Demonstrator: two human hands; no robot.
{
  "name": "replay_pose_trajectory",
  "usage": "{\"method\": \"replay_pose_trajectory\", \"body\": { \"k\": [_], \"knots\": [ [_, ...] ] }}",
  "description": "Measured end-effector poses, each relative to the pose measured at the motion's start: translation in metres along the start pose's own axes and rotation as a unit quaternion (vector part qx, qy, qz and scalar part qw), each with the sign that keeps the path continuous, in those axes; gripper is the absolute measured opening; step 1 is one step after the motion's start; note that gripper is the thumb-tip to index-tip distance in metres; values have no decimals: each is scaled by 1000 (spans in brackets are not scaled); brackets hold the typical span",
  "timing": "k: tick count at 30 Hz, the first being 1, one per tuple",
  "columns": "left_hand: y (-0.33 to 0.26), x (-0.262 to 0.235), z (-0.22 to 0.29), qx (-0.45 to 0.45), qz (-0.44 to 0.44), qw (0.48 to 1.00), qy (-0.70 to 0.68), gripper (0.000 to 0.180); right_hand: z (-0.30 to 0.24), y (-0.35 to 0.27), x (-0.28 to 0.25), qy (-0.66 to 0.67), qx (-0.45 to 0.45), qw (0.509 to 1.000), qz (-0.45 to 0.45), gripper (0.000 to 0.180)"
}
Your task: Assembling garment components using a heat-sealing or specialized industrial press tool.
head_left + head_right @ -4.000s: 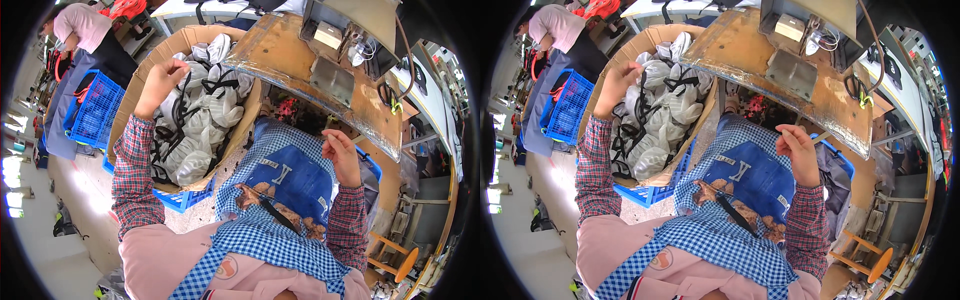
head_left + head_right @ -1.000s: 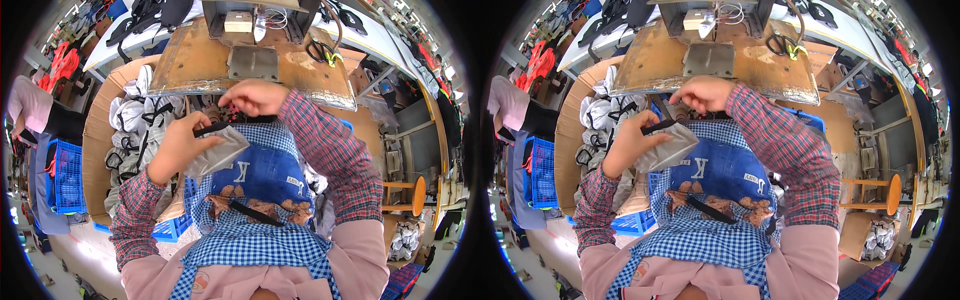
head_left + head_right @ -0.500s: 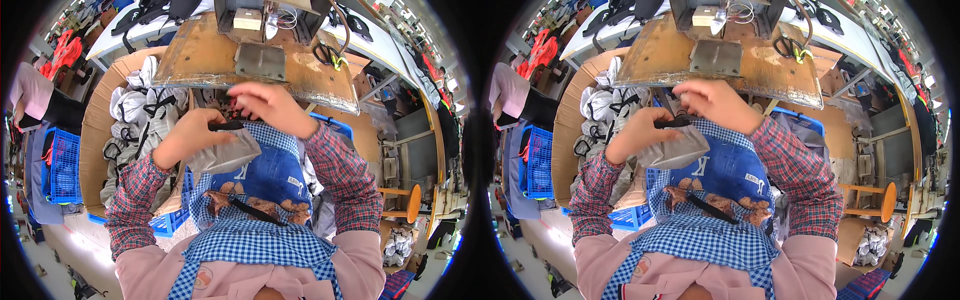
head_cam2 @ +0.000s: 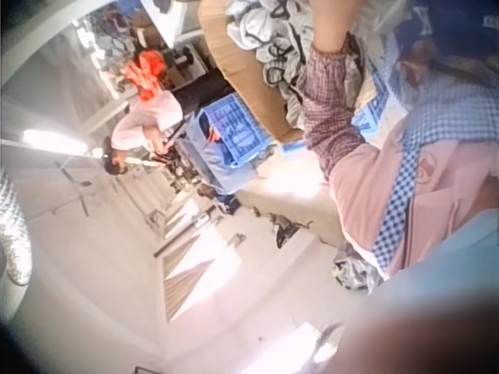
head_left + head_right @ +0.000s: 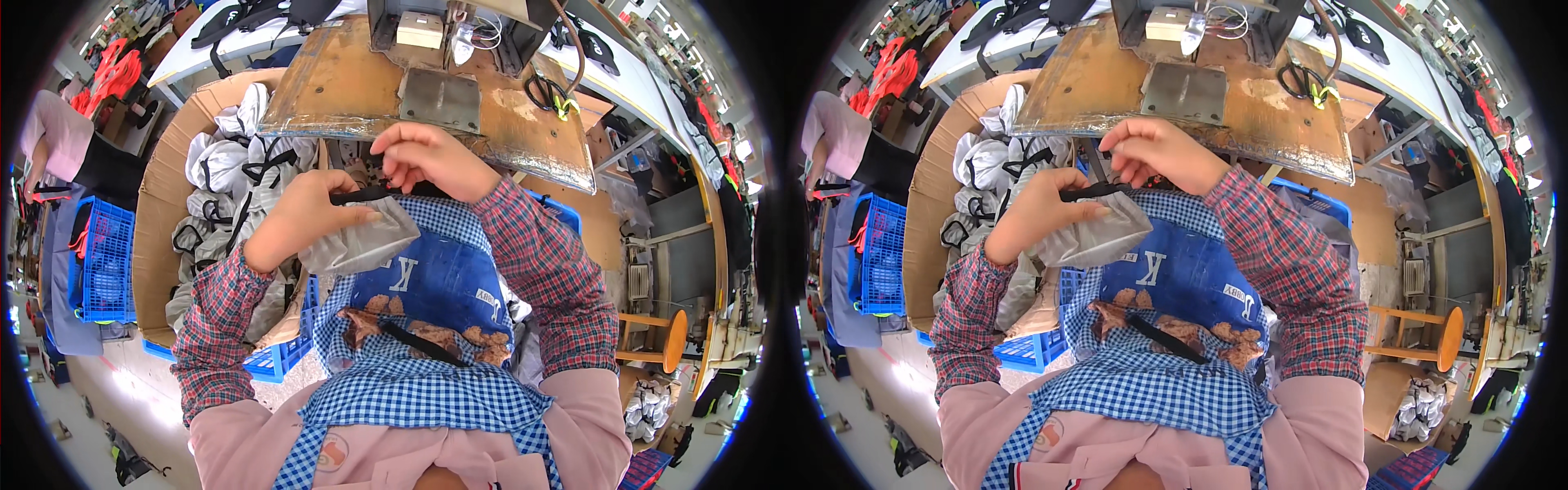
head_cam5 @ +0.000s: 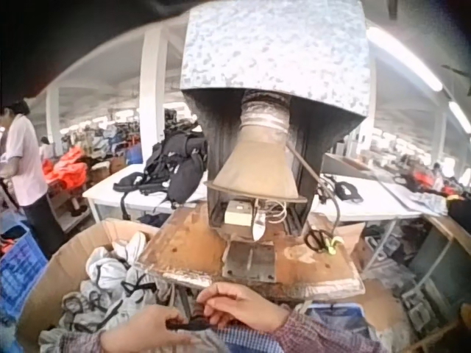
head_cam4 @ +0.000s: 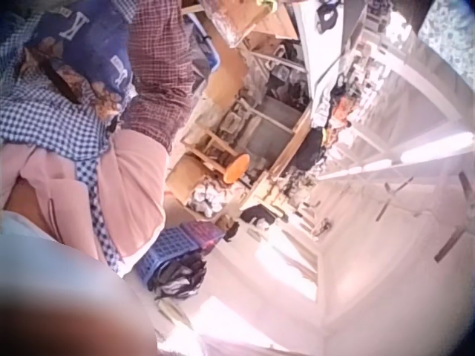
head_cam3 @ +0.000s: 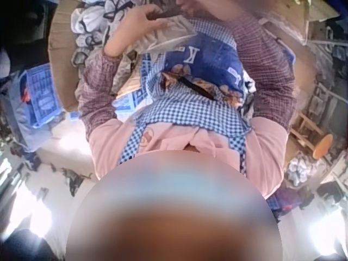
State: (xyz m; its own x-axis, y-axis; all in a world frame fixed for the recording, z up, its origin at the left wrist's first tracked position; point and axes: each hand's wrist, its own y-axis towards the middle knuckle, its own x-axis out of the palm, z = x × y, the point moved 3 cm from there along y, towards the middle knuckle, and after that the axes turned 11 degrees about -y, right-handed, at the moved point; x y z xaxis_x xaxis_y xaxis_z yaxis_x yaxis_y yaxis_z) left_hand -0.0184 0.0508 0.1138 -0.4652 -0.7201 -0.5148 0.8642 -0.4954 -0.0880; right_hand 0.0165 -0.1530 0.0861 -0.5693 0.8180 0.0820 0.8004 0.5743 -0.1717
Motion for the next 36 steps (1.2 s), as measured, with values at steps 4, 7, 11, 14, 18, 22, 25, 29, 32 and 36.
{"method": "replay_pose_trajectory", "body": {
  "k": [4, 7, 11, 14, 18, 22, 25, 29, 32, 36],
  "knots": [
    [3, 2, 0, -12, -17, 999, -46, 42, -22, -35, 23, -345, -215, 914, 10, 28],
    [6, 5, 6, -2, -40, 998, -54, 40, -25, -49, 33, -599, -312, 737, 19, 31],
    [8, 12, 12, -9, -123, 991, -52, 32, -24, -60, 33, -696, -334, 635, 29, 28],
    [6, 22, 18, -11, -139, 990, -36, 37, -20, -64, 33, -701, -334, 630, 21, 26],
    [7, 37, 26, 239, -16, 967, 86, 42, -20, -67, 27, -616, -311, 719, 83, 22],
    [12, 38, 15, 142, -6, 989, -50, 33, -19, -78, 15, -473, -245, 830, 167, 14],
    [15, 38, 20, 54, -49, 992, -104, 31, -13, -87, 14, -425, -203, 863, 181, 13],
    [25, 39, 22, 15, -111, 989, -100, 28, -8, -90, 12, -526, -276, 783, 184, 17],
    [35, 44, 19, 45, -173, 979, -98, 31, -9, -95, 13, -591, -345, 698, 210, 24],
    [43, 46, 23, 43, -205, 971, -111, 37, -19, -103, 21, -692, -348, 600, 203, 29]
  ]
}}
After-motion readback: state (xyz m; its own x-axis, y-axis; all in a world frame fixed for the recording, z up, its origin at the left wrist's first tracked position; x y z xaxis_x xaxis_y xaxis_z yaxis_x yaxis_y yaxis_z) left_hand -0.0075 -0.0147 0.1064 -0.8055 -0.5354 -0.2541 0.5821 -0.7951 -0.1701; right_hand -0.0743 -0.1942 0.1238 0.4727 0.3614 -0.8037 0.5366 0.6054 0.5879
